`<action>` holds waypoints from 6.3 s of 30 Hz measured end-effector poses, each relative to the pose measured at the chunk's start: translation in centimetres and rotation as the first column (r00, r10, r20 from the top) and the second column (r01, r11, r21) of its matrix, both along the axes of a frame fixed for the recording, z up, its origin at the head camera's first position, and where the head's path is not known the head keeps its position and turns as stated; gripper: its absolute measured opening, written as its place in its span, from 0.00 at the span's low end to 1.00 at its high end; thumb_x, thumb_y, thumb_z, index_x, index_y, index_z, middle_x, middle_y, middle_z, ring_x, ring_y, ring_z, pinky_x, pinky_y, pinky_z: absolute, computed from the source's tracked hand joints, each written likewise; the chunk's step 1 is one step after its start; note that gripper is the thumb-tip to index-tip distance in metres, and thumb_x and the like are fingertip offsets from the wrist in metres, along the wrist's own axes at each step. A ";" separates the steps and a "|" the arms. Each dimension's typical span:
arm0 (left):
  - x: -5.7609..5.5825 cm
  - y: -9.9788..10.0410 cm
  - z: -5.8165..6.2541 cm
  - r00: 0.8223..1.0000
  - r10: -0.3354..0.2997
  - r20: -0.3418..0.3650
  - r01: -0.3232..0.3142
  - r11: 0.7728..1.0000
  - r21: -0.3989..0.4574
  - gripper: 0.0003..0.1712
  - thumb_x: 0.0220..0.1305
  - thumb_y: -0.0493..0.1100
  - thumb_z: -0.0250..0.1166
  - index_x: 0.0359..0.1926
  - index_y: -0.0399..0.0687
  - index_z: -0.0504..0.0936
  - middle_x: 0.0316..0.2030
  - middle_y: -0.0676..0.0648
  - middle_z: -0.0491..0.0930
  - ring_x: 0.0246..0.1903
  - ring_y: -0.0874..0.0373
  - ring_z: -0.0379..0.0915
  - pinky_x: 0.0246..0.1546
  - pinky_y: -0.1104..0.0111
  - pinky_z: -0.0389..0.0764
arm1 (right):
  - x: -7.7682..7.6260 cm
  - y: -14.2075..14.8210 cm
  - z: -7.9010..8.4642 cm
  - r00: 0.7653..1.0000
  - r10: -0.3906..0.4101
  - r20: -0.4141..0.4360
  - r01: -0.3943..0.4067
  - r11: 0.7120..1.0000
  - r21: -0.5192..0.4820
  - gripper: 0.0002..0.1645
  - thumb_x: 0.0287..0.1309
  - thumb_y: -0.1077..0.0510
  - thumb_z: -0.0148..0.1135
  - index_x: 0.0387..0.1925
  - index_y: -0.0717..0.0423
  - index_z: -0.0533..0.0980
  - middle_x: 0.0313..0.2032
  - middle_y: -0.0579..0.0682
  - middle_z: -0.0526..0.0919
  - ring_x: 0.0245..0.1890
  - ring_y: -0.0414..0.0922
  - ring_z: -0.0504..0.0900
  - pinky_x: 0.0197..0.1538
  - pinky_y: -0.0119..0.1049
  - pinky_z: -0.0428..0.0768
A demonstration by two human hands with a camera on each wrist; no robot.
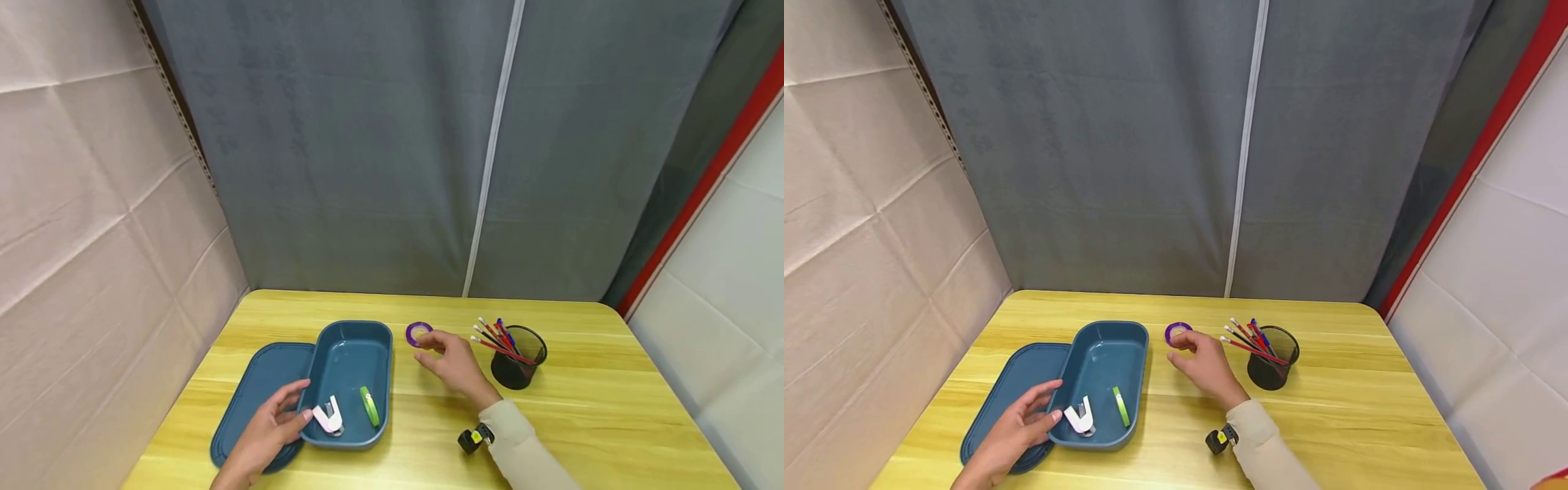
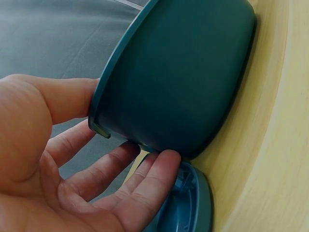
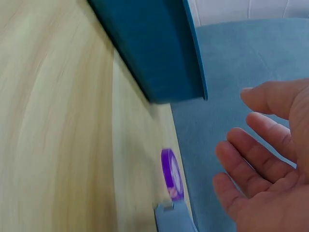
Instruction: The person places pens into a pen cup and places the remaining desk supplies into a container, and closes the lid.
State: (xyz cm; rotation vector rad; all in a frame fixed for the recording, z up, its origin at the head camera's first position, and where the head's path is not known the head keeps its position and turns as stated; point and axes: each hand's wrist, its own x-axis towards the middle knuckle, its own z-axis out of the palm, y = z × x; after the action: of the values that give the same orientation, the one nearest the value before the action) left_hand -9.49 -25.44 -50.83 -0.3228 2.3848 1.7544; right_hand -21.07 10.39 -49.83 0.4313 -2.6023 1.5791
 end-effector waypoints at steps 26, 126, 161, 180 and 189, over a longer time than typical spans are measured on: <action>0.0 0.0 0.1 1.000 0.008 0.011 -0.008 1.000 -0.005 0.35 0.69 0.43 0.73 0.74 0.58 0.74 0.73 0.32 0.70 0.62 0.37 0.78 0.44 0.48 0.88 | 0.2 4.0 -2.9 0.986 -0.161 -0.040 0.165 0.978 0.131 0.20 0.58 0.57 0.78 0.52 0.52 0.86 0.54 0.54 0.88 0.51 0.53 0.86 0.55 0.49 0.82; -0.1 -0.2 -0.3 1.000 0.011 0.016 -0.011 1.000 0.028 0.34 0.69 0.42 0.73 0.73 0.59 0.74 0.70 0.31 0.74 0.60 0.40 0.81 0.44 0.48 0.88 | 3.6 -7.4 2.9 0.971 0.240 0.016 -0.236 0.964 -0.125 0.26 0.58 0.57 0.80 0.56 0.62 0.83 0.51 0.54 0.85 0.46 0.43 0.86 0.51 0.33 0.88; 0.0 -0.1 -0.2 1.000 0.004 0.018 -0.005 0.999 0.035 0.34 0.71 0.45 0.72 0.74 0.57 0.73 0.69 0.31 0.74 0.60 0.42 0.80 0.44 0.50 0.87 | 4.0 -13.0 1.7 0.979 0.191 0.077 -0.188 0.981 -0.045 0.26 0.59 0.55 0.79 0.58 0.55 0.84 0.58 0.52 0.85 0.51 0.44 0.84 0.55 0.38 0.87; 0.1 -0.1 -0.4 1.000 -0.001 0.024 0.000 0.999 0.045 0.35 0.71 0.46 0.72 0.75 0.56 0.72 0.68 0.32 0.76 0.59 0.44 0.82 0.45 0.50 0.88 | 3.5 -12.3 1.6 0.978 0.171 0.119 -0.150 0.975 -0.162 0.20 0.63 0.58 0.76 0.56 0.51 0.83 0.59 0.52 0.83 0.64 0.59 0.82 0.65 0.46 0.82; 0.1 -0.1 -0.4 1.000 -0.005 0.027 0.004 0.999 0.051 0.35 0.71 0.46 0.71 0.76 0.55 0.71 0.68 0.32 0.75 0.59 0.44 0.81 0.46 0.49 0.88 | 3.2 -11.1 1.4 0.979 0.157 0.127 -0.129 0.971 -0.202 0.19 0.63 0.57 0.75 0.55 0.52 0.83 0.59 0.56 0.83 0.63 0.62 0.83 0.63 0.48 0.83</action>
State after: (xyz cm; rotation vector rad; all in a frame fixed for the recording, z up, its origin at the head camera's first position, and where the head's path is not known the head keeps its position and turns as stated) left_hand -9.41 -25.56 -51.27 -0.3319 2.3166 1.7936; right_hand -17.86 -0.68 -48.40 0.5193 -2.5335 1.9563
